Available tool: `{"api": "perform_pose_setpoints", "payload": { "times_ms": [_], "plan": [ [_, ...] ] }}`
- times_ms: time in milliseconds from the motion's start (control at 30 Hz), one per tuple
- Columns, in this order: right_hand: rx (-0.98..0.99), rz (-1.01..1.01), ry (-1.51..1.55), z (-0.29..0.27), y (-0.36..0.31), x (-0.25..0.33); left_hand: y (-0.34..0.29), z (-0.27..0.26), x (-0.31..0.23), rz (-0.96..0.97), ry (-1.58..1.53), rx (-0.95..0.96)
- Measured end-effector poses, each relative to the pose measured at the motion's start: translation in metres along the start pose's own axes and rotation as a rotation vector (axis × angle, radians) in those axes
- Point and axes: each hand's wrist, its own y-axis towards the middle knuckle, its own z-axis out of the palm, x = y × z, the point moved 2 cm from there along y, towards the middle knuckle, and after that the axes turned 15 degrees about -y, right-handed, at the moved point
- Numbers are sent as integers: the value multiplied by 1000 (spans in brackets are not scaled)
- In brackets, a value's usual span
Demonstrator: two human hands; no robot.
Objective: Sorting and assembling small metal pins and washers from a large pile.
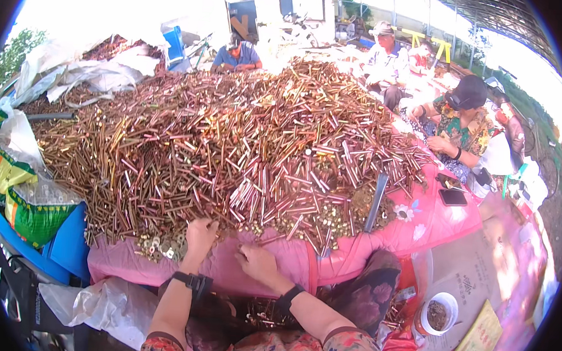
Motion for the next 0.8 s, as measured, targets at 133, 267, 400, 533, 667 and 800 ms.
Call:
{"api": "perform_pose_setpoints", "payload": {
  "times_ms": [133, 267, 400, 533, 667, 800],
  "plan": [
    [-140, -19, 11, -4, 6, 1, 19, -16, 1, -135, -378, -122],
    [-80, 2, 14, -9, 12, 2, 24, -18, 17, -344, -491, -119],
    [-67, 12, 7, -3, 10, 6, 12, -5, 47, -446, -784, 47],
    [-62, 29, -14, -3, 6, 1, 13, -8, 36, -315, -699, 152],
    [-54, 32, -9, -2, 6, 4, 17, -16, 31, -236, -482, 164],
    [46, 127, 24, -6, 15, 7, 21, -13, 33, -183, -479, 333]
  ]
}}
